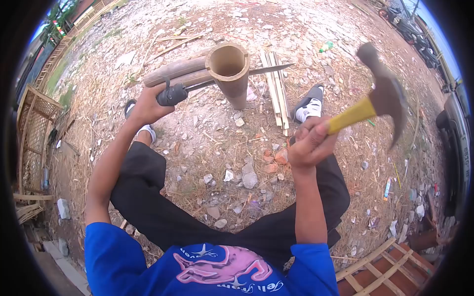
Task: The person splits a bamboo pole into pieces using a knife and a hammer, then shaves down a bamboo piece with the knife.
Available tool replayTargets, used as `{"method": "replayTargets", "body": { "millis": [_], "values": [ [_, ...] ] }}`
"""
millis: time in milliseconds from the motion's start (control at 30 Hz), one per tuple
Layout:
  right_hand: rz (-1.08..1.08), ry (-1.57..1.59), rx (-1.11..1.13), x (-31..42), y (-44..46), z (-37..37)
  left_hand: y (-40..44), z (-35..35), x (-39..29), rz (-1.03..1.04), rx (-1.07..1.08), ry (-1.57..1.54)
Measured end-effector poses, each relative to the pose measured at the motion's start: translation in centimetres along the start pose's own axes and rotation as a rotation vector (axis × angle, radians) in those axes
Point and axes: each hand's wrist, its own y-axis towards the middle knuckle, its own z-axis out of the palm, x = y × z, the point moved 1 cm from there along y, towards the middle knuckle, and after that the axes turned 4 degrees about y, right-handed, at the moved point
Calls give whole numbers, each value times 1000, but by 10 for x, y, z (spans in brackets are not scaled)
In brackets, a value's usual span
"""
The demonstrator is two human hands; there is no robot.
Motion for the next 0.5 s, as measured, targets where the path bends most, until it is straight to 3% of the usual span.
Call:
{"method": "replayTargets", "body": {
  "millis": [67,133,233,333,500],
  "values": [
    [133,-637,212,-48,-21,5,-8,2,-3,-84,13,-40],
    [338,-665,296,-40,-23,-4,0,3,-4,-212,11,-137],
    [197,-429,58,-2,-22,2,5,3,30,-319,62,-85],
    [-34,-442,39,-1,3,4,-2,6,27,-250,-10,-109],
    [23,-528,190,6,21,31,9,10,7,-150,-3,-30]
  ]
}}
